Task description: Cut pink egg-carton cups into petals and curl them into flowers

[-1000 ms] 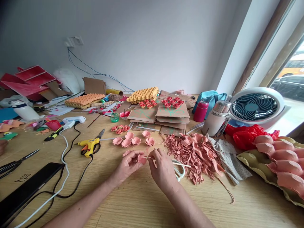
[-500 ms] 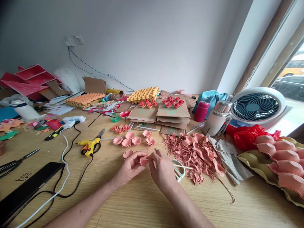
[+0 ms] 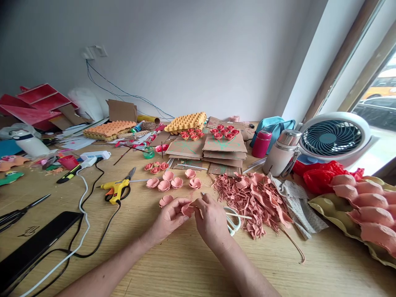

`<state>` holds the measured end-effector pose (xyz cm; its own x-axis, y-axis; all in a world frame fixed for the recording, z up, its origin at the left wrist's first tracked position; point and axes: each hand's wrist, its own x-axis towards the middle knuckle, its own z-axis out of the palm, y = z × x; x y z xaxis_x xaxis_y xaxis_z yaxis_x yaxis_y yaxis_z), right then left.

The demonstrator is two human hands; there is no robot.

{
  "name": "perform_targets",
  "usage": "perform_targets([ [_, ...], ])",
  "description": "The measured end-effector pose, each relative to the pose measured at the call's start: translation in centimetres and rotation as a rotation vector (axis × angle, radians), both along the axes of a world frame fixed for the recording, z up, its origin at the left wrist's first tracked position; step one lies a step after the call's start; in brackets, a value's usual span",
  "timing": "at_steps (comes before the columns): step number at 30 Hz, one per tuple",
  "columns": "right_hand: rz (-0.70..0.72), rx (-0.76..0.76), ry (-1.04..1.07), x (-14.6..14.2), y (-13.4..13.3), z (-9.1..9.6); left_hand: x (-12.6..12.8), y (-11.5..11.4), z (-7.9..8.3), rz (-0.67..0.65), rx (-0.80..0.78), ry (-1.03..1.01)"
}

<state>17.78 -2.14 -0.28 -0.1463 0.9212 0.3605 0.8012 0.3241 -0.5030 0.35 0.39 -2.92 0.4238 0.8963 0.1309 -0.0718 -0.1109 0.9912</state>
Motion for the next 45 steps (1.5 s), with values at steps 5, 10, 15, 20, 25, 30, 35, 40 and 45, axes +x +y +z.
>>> perform_targets([
  [5, 0.001, 0.065, -0.103, -0.1, -0.1, -0.2, -0.1, 0.1, -0.4, 0.03, -0.021, -0.014],
  [10, 0.049, 0.198, -0.319, -0.1, -0.1, -0.3, 0.0, 0.3, -0.4, 0.039, -0.045, -0.097],
  [15, 0.073, 0.179, -0.181, -0.1, 0.0, -0.2, -0.1, 0.4, -0.8, 0.034, 0.012, -0.064],
  [20, 0.066, 0.081, 0.012, 0.1, 0.2, -0.2, -0.3, 0.2, -0.9, 0.051, 0.119, 0.048],
  [25, 0.033, -0.007, 0.074, 0.2, 0.4, -0.2, -0.1, -0.3, -0.2, 0.059, 0.193, 0.113],
  [30, 0.01, -0.009, 0.041, -0.1, 0.2, 0.0, 0.0, -0.5, 0.0, 0.056, 0.229, 0.191],
  [35, 0.012, 0.039, -0.041, -0.2, 0.1, -0.2, 0.1, -0.5, 0.3, 0.053, 0.09, 0.096],
  [40, 0.029, 0.201, -0.268, -0.3, 0.0, -0.2, 0.2, -0.3, 1.0, 0.031, -0.088, -0.063],
  [45, 0.012, 0.135, -0.142, -0.2, 0.2, 0.0, 0.3, -0.2, 0.9, 0.026, -0.01, -0.054],
])
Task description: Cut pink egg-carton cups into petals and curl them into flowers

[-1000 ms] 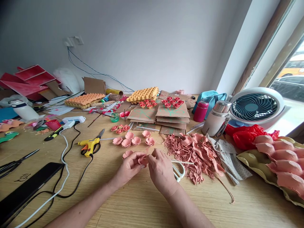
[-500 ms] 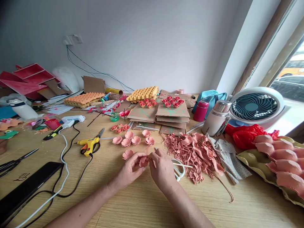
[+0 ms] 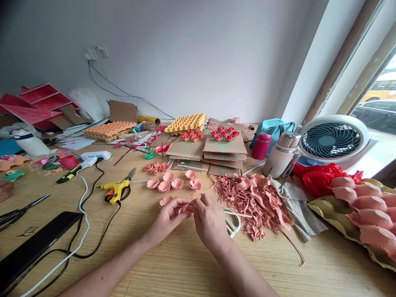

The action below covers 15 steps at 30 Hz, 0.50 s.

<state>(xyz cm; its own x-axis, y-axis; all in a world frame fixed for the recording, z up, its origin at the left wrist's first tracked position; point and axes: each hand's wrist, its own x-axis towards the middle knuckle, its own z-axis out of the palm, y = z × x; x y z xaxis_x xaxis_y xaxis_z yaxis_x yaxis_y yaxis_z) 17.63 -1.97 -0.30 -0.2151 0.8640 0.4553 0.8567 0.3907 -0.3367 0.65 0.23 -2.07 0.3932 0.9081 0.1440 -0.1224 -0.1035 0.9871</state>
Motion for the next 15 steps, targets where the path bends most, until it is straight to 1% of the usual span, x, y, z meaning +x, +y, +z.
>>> perform_targets([
  [3, -0.004, -0.076, 0.134, 0.14, 0.13, -0.14, 0.05, -0.01, -0.37, -0.006, 0.062, 0.041],
  [7, 0.006, -0.088, 0.153, 0.14, 0.13, -0.37, -0.01, 0.04, -0.88, -0.019, 0.044, 0.026],
  [11, -0.001, -0.06, 0.098, -0.01, 0.07, -0.51, 0.05, 0.09, -0.79, -0.008, 0.001, 0.02],
  [15, 0.017, 0.038, -0.05, -0.06, 0.09, -0.5, 0.1, 0.06, -0.22, 0.014, -0.07, 0.002],
])
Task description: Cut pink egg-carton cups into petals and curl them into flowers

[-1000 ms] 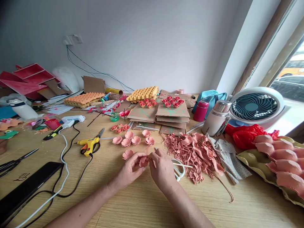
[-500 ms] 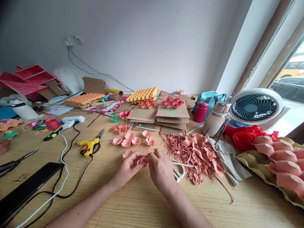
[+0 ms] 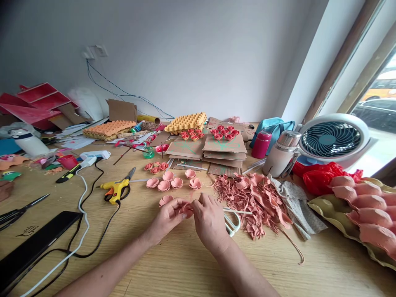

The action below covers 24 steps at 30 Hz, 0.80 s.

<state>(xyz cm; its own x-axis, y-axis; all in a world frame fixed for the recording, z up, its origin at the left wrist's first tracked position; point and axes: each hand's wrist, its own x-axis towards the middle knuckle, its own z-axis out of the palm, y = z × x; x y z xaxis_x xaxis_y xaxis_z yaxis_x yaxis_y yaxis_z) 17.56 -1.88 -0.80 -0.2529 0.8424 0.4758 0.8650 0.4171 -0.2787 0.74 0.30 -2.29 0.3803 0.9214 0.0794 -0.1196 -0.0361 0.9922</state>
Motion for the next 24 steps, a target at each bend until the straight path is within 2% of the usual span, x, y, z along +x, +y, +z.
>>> perform_targets([
  [2, 0.01, 0.014, -0.007, 0.02, 0.02, 0.06, -0.03, -0.01, 0.19, -0.001, -0.002, -0.014],
  [8, -0.007, -0.084, 0.184, 0.13, 0.08, -0.02, -0.1, 0.05, -0.01, -0.023, 0.1, 0.024],
  [14, -0.004, -0.071, 0.139, 0.12, 0.07, -0.17, -0.11, 0.03, -0.13, -0.049, 0.048, 0.015],
  [20, 0.014, 0.018, -0.04, 0.0, -0.05, 0.12, -0.15, 0.01, 0.4, -0.048, -0.018, -0.014],
  [24, 0.017, -0.038, 0.088, 0.08, 0.01, 0.14, -0.21, 0.16, 0.01, -0.038, 0.073, 0.003],
])
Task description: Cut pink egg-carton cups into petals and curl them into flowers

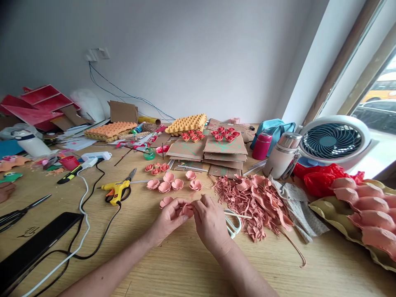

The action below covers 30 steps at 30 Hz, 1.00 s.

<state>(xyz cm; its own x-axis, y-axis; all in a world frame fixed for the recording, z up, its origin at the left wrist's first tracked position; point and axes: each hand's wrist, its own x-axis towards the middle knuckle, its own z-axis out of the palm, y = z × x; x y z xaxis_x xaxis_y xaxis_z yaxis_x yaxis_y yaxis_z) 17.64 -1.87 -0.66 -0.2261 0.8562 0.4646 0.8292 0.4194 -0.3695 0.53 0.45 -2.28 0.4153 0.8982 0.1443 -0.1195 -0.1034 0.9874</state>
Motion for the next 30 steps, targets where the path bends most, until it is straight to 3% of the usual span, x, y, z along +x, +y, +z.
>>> perform_targets([
  [6, -0.014, -0.056, 0.082, 0.1, 0.1, -0.1, -0.1, 0.2, -0.5, -0.015, 0.059, 0.032],
  [17, 0.013, -0.081, 0.053, -0.1, 0.0, -0.2, 0.0, 0.2, 0.2, -0.011, 0.017, 0.06],
  [24, -0.021, -0.149, 0.253, 0.2, 0.3, -0.2, -0.3, 0.1, -0.4, 0.111, 0.133, 0.181],
  [30, -0.01, -0.216, 0.353, 0.0, 0.1, 0.1, -0.5, 0.5, -1.1, 0.149, 0.151, 0.1],
])
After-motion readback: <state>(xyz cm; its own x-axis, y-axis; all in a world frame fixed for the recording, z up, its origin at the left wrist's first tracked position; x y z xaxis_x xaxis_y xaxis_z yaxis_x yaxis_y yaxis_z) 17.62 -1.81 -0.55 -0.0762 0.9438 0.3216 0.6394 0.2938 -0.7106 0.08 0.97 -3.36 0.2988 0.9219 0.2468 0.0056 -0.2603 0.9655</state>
